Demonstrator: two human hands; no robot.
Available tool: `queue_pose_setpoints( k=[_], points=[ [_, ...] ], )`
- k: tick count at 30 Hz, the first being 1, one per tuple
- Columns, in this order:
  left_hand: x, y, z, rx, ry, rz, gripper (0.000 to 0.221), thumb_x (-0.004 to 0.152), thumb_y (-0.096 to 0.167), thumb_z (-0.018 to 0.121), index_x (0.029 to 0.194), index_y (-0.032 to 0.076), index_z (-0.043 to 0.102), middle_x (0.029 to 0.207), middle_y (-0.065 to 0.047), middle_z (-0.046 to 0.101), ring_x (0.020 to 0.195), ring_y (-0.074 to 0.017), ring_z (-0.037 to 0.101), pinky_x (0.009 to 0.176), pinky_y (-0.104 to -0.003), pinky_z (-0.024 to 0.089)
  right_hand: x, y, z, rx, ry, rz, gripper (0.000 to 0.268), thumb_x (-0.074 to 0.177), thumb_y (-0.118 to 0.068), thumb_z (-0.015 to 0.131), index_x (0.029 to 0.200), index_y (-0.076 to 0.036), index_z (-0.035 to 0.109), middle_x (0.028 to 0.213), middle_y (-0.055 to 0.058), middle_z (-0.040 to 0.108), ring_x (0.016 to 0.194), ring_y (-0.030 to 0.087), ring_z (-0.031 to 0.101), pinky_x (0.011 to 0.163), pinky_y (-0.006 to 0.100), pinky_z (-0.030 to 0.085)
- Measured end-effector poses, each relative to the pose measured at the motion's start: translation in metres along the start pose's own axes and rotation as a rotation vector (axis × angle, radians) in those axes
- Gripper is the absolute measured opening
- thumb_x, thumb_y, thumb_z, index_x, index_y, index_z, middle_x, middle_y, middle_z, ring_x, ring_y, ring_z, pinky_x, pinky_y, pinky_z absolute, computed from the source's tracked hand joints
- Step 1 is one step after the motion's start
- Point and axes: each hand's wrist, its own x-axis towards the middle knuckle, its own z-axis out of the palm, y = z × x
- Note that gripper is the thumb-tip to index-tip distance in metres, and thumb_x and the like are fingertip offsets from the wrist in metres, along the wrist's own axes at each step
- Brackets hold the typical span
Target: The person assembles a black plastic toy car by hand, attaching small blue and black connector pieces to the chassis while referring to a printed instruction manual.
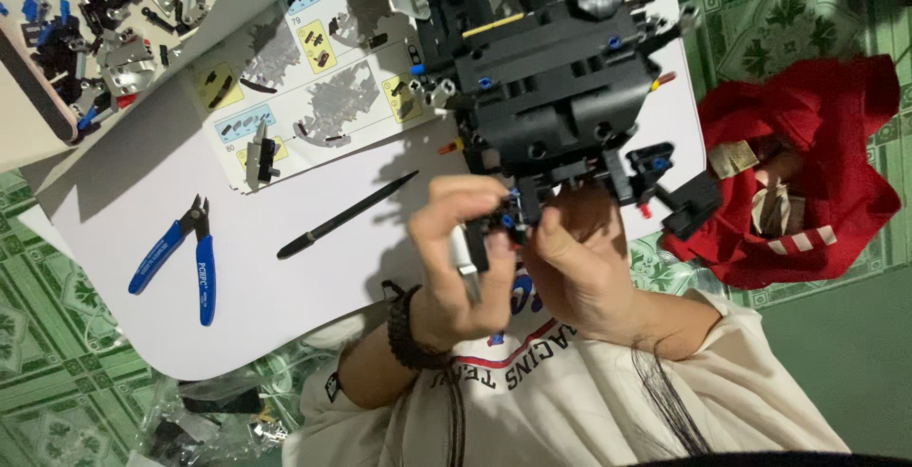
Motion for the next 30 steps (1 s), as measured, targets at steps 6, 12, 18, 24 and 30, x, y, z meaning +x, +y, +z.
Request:
queue_pose_setpoints(
  k=[6, 12, 18, 24, 30],
  points=[
    [-0.003, -0.003, 0.001, -0.162, 0.088, -0.143, 0.027, 0.089, 0.009, 0.05, 0.112, 0.0, 0.039, 0.096, -0.012, 0.05, 0.087, -0.0183, 0.049, 0.08, -0.031, 0.045, -0.002, 0.003, -0.006, -0.071, 0.035, 0.064, 0.028, 0.083, -0.015, 0.063, 0.105, 0.003, 0.064, 0.096, 0.018, 0.067, 0.088, 0.028, 0.064, 0.087, 0.045, 0.05],
    [-0.002, 0.003, 0.004, -0.144, 0.095, -0.111, 0.041, 0.078, 0.006, 0.067, 0.106, -0.003, 0.038, 0.095, -0.019, 0.049, 0.09, -0.0268, 0.05, 0.081, -0.035, 0.046, -0.01, 0.005, -0.033, -0.169, 0.068, 0.034, 0.019, 0.086, -0.01, 0.06, 0.093, 0.007, 0.064, 0.072, 0.009, 0.061, 0.069, 0.01, 0.056, 0.062, 0.023, 0.047],
    [-0.002, 0.004, 0.0, -0.158, 0.107, -0.134, 0.04, 0.078, 0.003, 0.065, 0.109, -0.002, 0.039, 0.097, -0.017, 0.053, 0.092, -0.0278, 0.053, 0.087, -0.038, 0.046, 0.002, 0.0, -0.014, -0.042, 0.094, 0.025, 0.014, 0.084, -0.007, 0.065, 0.09, 0.005, 0.062, 0.076, 0.014, 0.064, 0.072, 0.016, 0.061, 0.065, 0.028, 0.052],
    [0.001, 0.008, -0.01, -0.323, 0.08, -0.279, 0.043, 0.08, 0.008, 0.063, 0.112, -0.003, 0.036, 0.098, -0.019, 0.053, 0.09, -0.0251, 0.055, 0.082, -0.036, 0.047, 0.006, -0.007, -0.01, -0.005, 0.074, 0.072, 0.023, 0.085, -0.009, 0.06, 0.105, 0.002, 0.058, 0.096, 0.015, 0.065, 0.091, 0.024, 0.063, 0.085, 0.041, 0.05],
    [0.006, 0.008, -0.016, -0.516, 0.021, -0.432, 0.044, 0.084, 0.013, 0.062, 0.117, -0.001, 0.035, 0.103, -0.019, 0.054, 0.088, -0.0179, 0.054, 0.079, -0.03, 0.045, 0.008, -0.026, 0.021, -0.102, 0.104, 0.059, 0.026, 0.09, -0.016, 0.057, 0.111, -0.002, 0.059, 0.101, 0.01, 0.065, 0.095, 0.017, 0.06, 0.093, 0.038, 0.046]
  ],
)
